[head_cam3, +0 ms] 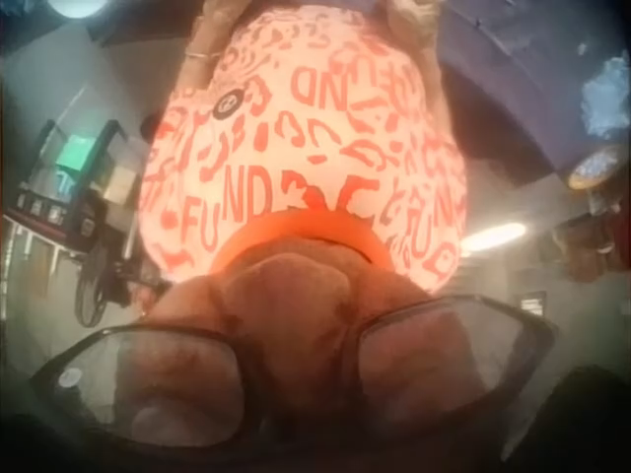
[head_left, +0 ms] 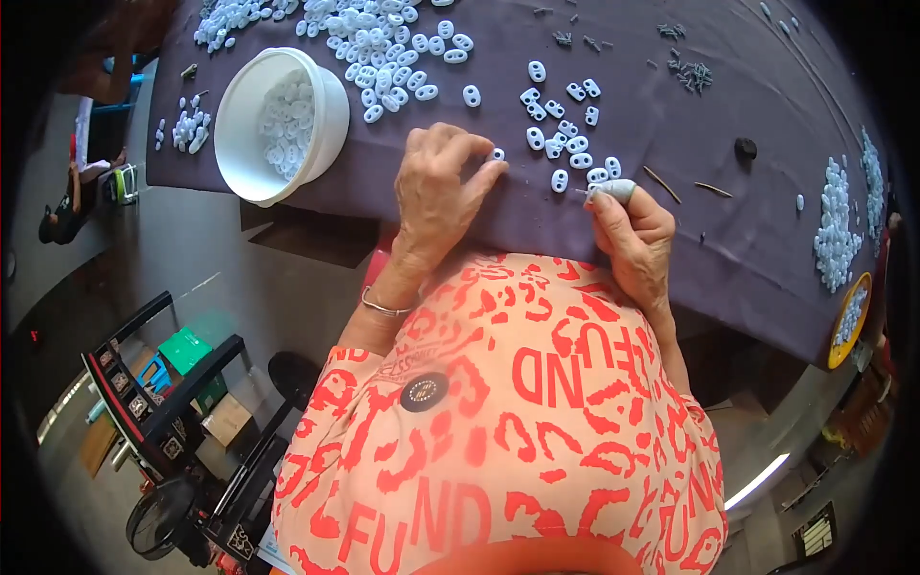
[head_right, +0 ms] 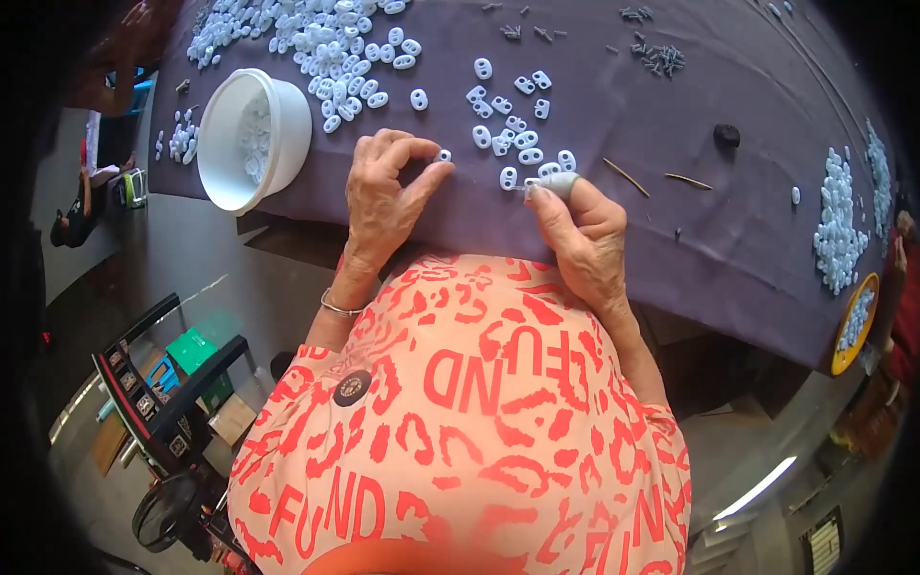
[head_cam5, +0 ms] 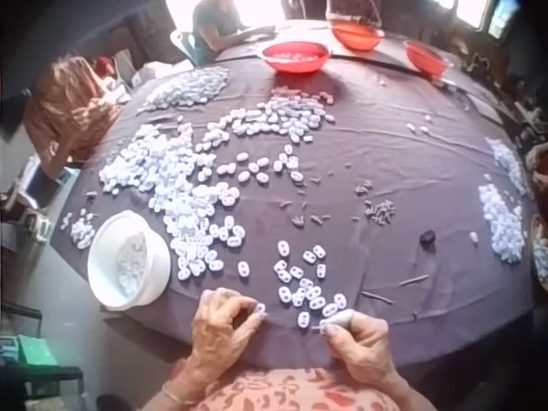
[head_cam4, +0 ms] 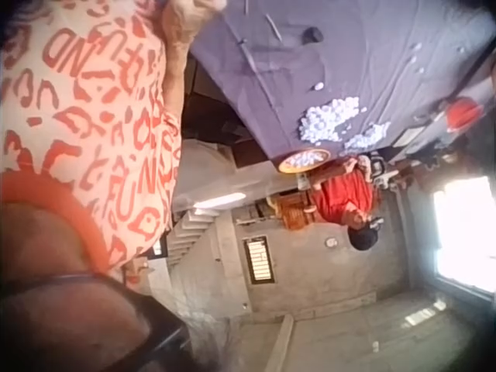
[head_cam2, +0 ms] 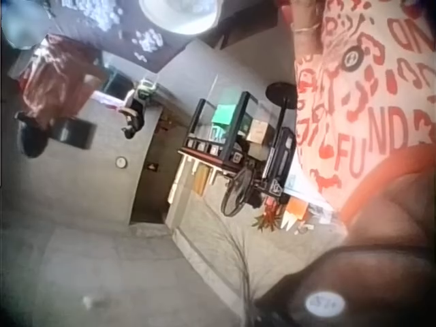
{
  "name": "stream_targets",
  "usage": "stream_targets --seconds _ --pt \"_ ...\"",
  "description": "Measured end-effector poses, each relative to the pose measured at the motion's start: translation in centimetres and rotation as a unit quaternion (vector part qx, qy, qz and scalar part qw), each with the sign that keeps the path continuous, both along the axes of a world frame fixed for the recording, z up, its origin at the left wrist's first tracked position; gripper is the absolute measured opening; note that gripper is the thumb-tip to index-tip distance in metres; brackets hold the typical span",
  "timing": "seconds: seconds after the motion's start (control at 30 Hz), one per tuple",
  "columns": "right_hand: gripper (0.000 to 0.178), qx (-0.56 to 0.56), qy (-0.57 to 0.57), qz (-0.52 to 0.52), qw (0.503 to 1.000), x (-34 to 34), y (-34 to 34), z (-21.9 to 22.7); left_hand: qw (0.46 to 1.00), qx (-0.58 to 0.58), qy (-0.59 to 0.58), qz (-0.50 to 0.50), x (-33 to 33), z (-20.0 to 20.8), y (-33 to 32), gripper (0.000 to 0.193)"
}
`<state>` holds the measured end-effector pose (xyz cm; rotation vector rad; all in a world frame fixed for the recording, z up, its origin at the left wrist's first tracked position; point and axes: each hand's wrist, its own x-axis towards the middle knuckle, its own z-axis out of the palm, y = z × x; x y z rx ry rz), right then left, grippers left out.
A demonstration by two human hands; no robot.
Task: The person assembles plastic components by picking up plastic pieces and small springs from the table, inserting the springs into the pieces, and pressing the parts together by hand.
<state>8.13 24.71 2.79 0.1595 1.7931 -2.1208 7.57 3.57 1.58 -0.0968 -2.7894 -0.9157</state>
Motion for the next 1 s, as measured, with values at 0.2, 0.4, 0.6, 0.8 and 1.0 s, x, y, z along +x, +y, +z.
stream_targets --seconds 0.2,0.4,0.6,0.8,1.0 --pt "0.01 0.0 0.011 0.005 1.0 0.4 -0.3 0.0 0.965 0.236 -0.107 0.031 1.1 0.8 0.8 0.018" --pt "0.011 0.026 0.058 0.027 0.998 0.0 -0.5 1.0 0.679 0.64 -0.351 0.081 1.6 2.0 0.6 0.021" --pt "0.013 0.082 0.094 0.057 0.99 -0.4 -1.1 2.4 0.605 0.695 -0.376 0.092 2.1 2.7 1.5 0.019" --pt "0.01 0.091 0.096 0.082 0.988 0.2 -1.2 2.3 0.604 0.688 -0.394 0.076 2.4 3.0 1.3 0.02" --pt "0.011 0.109 0.101 0.092 0.985 0.2 -1.3 2.6 0.622 0.68 -0.379 0.082 2.7 3.2 1.6 0.015"
